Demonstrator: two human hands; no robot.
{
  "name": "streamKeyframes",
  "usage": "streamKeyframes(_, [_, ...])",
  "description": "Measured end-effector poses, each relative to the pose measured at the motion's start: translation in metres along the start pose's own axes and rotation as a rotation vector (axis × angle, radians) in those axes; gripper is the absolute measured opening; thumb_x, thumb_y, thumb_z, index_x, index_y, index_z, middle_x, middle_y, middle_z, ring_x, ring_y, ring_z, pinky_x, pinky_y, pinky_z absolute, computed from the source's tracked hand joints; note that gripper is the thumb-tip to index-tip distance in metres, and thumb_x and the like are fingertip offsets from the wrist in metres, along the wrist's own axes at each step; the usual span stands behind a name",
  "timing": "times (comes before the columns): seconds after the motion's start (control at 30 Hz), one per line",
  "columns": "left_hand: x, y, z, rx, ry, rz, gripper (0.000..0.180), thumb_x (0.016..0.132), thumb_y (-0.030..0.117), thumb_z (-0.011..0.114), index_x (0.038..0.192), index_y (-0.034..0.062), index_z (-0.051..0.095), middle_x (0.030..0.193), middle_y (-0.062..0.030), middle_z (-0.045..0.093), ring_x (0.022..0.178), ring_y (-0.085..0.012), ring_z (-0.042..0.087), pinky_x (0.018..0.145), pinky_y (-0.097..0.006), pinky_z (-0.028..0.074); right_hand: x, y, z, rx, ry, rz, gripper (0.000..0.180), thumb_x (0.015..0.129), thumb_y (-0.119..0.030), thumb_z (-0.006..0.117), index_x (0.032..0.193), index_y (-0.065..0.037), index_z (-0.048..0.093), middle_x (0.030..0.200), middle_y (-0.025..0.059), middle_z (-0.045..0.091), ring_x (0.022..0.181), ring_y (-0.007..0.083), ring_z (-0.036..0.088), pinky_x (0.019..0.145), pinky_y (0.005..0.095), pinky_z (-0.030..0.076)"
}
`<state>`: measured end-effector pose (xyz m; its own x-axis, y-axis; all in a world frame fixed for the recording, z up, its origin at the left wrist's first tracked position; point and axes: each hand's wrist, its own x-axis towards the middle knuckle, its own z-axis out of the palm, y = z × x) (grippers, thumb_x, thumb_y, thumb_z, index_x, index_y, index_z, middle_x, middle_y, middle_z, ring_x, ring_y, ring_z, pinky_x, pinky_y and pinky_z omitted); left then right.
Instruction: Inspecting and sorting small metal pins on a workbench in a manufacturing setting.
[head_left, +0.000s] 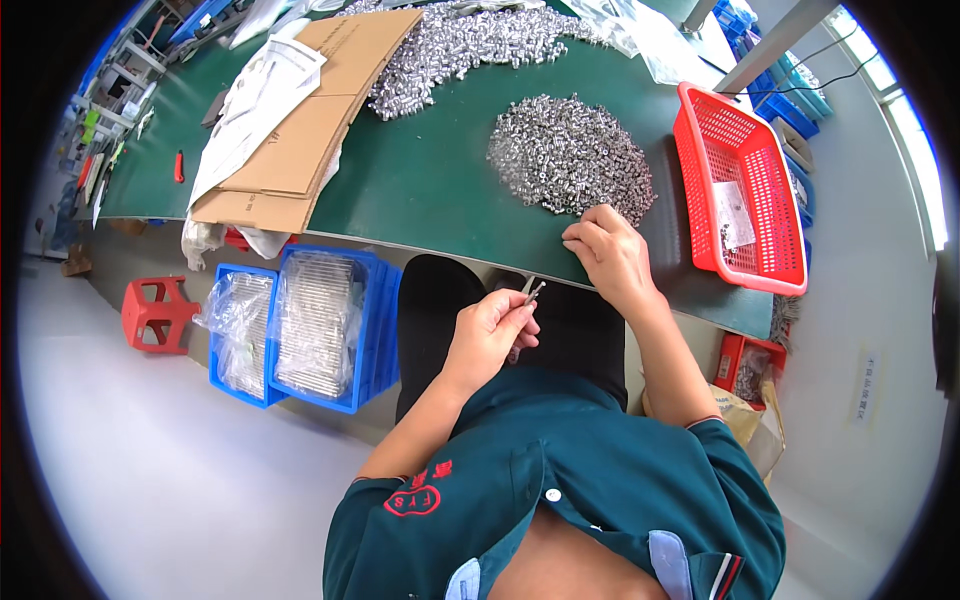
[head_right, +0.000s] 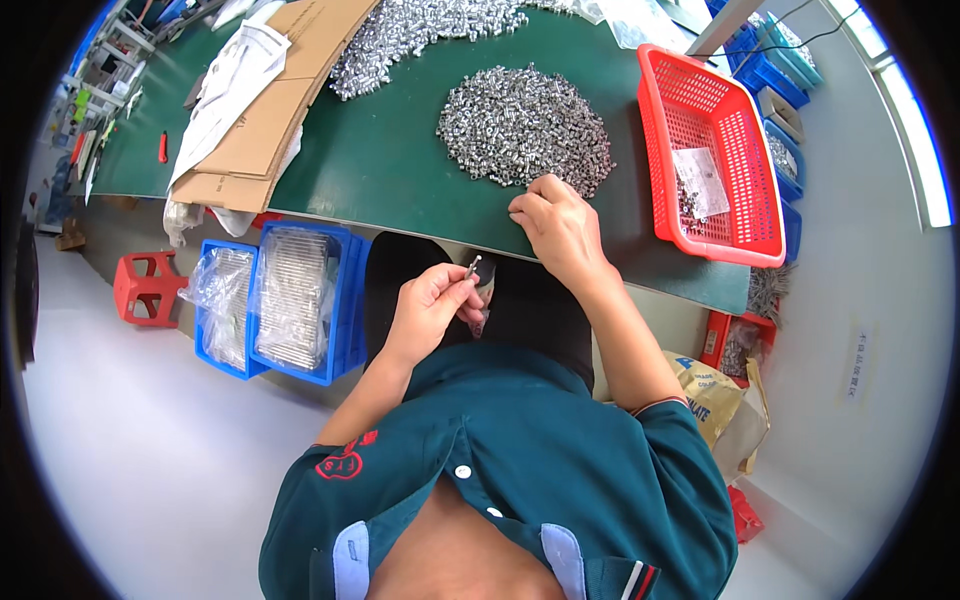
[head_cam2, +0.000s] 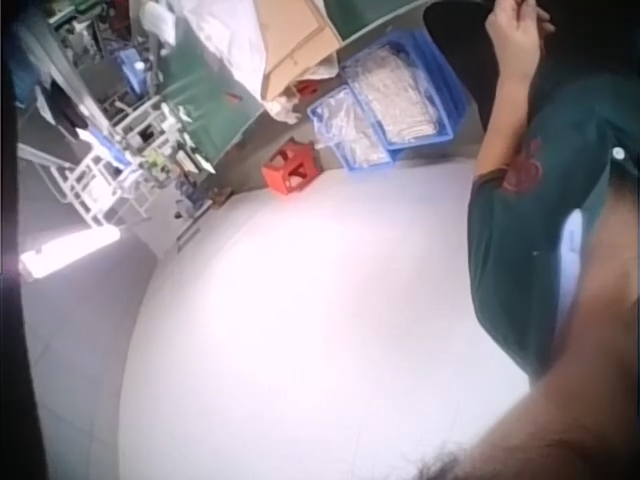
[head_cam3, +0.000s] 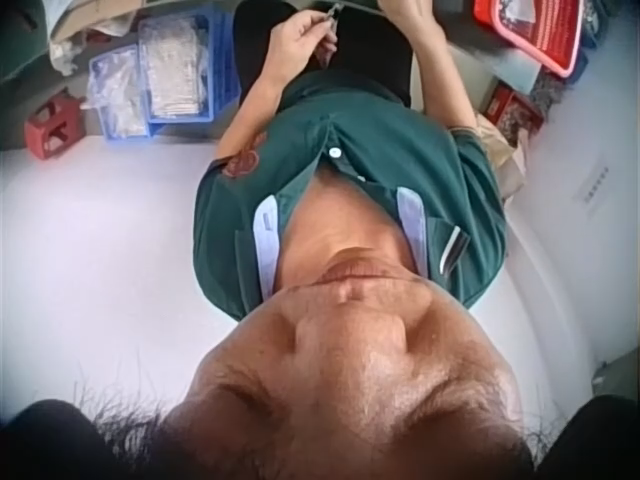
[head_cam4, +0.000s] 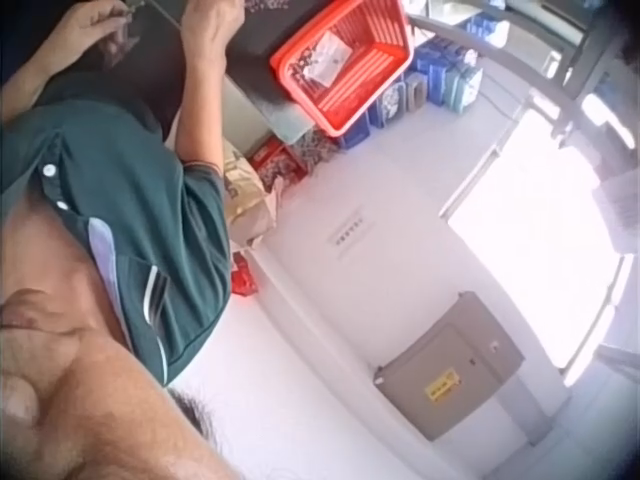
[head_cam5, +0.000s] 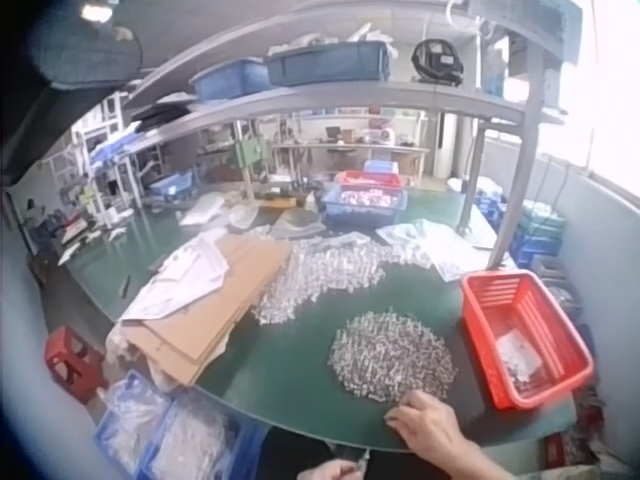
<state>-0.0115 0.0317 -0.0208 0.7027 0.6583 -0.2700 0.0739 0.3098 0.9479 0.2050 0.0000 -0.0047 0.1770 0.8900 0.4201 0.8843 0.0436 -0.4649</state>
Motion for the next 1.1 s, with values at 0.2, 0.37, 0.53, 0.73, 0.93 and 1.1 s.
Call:
streamKeyframes(0.2, [0.003,0.000,0.001,-0.008,-0.008,0.014,0.016,0.095,0.008,0.051,0.101,-0.0050,0.058,0.080,-0.0084,0.064,0.068,-0.0139,0.064,0.062,-0.026,0.054,-0.013,-0.029,-0.013,0.892,-0.298,0.520,0.010,0.083,-0.004,0.067,0.092,-0.001,0.065,0.078,-0.0013,0.062,0.068,0.0048,0.055,0.060,0.0199,0.046])
streamKeyframes(0.37, [0.002,0.005,0.005,0.045,-0.012,0.015,0.016,0.095,0.006,0.050,0.100,-0.0052,0.060,0.079,-0.0078,0.065,0.067,-0.0135,0.064,0.061,-0.027,0.055,-0.014,-0.037,-0.018,0.929,-0.373,0.554,0.010,0.084,-0.005,0.067,0.092,0.001,0.065,0.075,0.0003,0.063,0.067,0.0057,0.055,0.061,0.0224,0.047])
streamKeyframes(0.53, [-0.001,0.001,0.004,0.174,0.014,0.098,0.014,0.093,0.008,0.053,0.097,-0.0029,0.061,0.074,-0.0072,0.063,0.063,-0.0135,0.063,0.057,-0.026,0.052,-0.014,-0.040,-0.023,0.593,-0.290,0.187,0.011,0.079,-0.004,0.068,0.089,0.000,0.064,0.076,0.0064,0.063,0.067,0.0167,0.061,0.061,0.0285,0.049])
streamKeyframes(0.73, [-0.001,0.006,0.002,0.459,0.006,0.247,0.010,0.090,0.009,0.056,0.092,0.0004,0.061,0.067,-0.0083,0.061,0.056,-0.0168,0.061,0.052,-0.028,0.049,-0.011,-0.050,-0.037,0.344,-0.278,-0.106,0.009,0.075,-0.002,0.067,0.082,-0.001,0.062,0.078,0.0112,0.061,0.069,0.0288,0.061,0.061,0.0344,0.049])
streamKeyframes(0.93, [-0.002,0.012,0.002,0.374,-0.067,0.154,0.012,0.090,0.009,0.056,0.092,-0.0015,0.061,0.067,-0.0087,0.062,0.057,-0.0169,0.063,0.054,-0.028,0.050,-0.012,-0.049,-0.040,0.349,-0.280,-0.161,0.010,0.073,0.000,0.067,0.081,0.000,0.061,0.077,0.0099,0.060,0.068,0.0264,0.061,0.062,0.0331,0.049])
streamKeyframes(1.1, [-0.006,0.013,0.004,0.250,-0.097,0.066,0.013,0.090,0.009,0.056,0.093,-0.0033,0.061,0.069,-0.0100,0.063,0.058,-0.0165,0.064,0.055,-0.027,0.051,-0.012,-0.050,-0.043,0.567,-0.414,0.105,0.007,0.077,0.002,0.066,0.082,0.000,0.063,0.075,0.0048,0.061,0.064,0.0163,0.059,0.061,0.0267,0.048])
